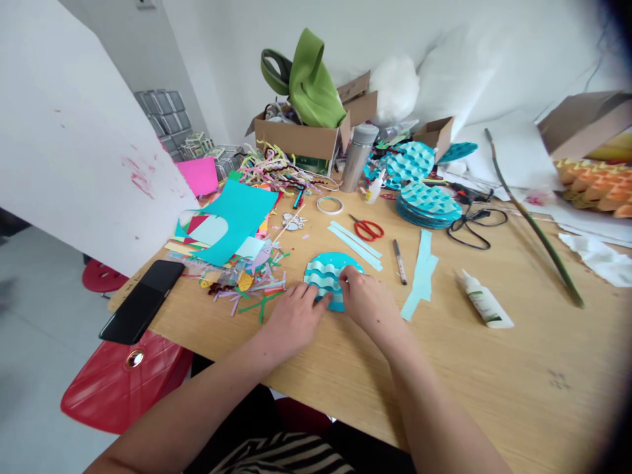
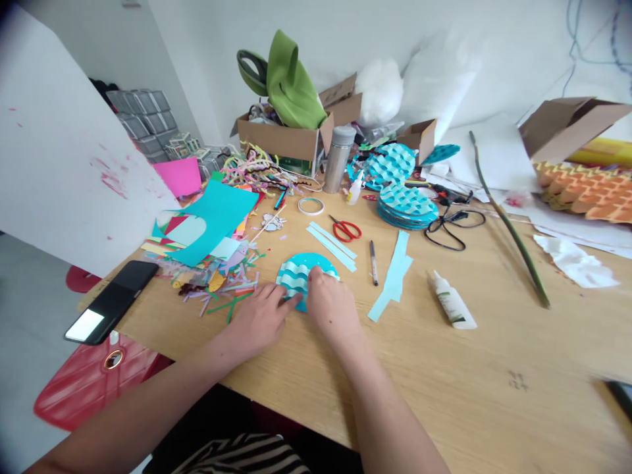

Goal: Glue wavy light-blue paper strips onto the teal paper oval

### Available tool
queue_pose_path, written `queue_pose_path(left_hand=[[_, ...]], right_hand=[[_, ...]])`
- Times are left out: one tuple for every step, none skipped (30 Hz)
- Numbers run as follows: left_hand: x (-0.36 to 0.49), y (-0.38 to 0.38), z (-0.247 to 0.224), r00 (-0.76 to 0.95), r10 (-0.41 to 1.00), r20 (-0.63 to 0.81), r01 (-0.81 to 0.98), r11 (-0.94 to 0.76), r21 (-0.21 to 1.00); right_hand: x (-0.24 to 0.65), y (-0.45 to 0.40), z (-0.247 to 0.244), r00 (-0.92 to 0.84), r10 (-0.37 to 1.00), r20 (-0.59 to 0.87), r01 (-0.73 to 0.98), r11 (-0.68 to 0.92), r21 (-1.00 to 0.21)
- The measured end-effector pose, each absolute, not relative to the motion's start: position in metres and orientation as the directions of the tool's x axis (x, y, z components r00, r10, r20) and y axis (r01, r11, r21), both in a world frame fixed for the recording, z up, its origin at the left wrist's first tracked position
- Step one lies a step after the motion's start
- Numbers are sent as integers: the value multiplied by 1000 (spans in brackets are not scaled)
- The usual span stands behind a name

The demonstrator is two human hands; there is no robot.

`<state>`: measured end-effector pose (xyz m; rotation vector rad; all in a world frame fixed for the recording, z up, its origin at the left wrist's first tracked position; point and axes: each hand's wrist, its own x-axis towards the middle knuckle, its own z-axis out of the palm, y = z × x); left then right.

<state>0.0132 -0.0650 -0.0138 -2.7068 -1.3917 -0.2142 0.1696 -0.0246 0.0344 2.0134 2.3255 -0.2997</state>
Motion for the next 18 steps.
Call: queue_pose_path(left_hand=[[13,-65,-13,575,802,163,814,-580,-20],[14,-65,-12,574,803,159,815,-579,-23],[14,-66,-12,573,805,156,817,-576,-26],[14,-66,-11,570,807,153,819,-573,-29],[15,-66,-10,568,810,150,821,-570,-30],[15,-67,-9,565,812,147,823,-567,-30],[16,-67,-9,563,814,144,824,-565,-30],[16,-67,-8,561,816,141,826,-563,-31],[17,-67,-8,559,817,138,827,-561,-31],[17,-68,-8,558,819,136,828,-559,-33],[17,-68,-8,557,820,133,829,-558,-34],[17,-68,-8,557,820,133,829,-557,-38],[17,-68,-8,558,819,133,829,-558,-41],[17,-68,-9,560,818,134,828,-559,-44],[17,-68,-9,562,816,135,826,-562,-47],[17,-68,-9,564,814,136,825,-563,-50],[17,-68,-9,567,812,137,823,-565,-53],[17,-68,-10,570,810,138,821,-568,-58]], right_hand=[[170,-24,35,-145,975,-166,985,127,-114],[170,-24,35,-140,976,-169,986,121,-116],[170,-24,35,-135,976,-172,986,116,-117],[170,-24,35,-134,976,-174,986,115,-118],[170,-24,34,-137,975,-175,986,118,-119],[170,-23,34,-142,974,-175,985,123,-120],[170,-23,34,-148,974,-172,984,128,-121],[171,-23,33,-152,974,-167,984,133,-123],[171,-22,32,-156,974,-162,983,136,-125],[172,-22,31,-158,975,-155,982,138,-128],[173,-21,30,-158,976,-148,982,139,-131],[174,-21,29,-158,977,-142,981,140,-133],[175,-20,27,-159,978,-136,981,140,-135],[175,-20,27,-158,979,-131,981,140,-136],[176,-20,26,-157,979,-127,981,139,-137],[176,-20,25,-156,980,-124,981,138,-139],[176,-20,25,-155,981,-120,980,137,-141],[176,-20,25,-154,981,-117,980,136,-144]])
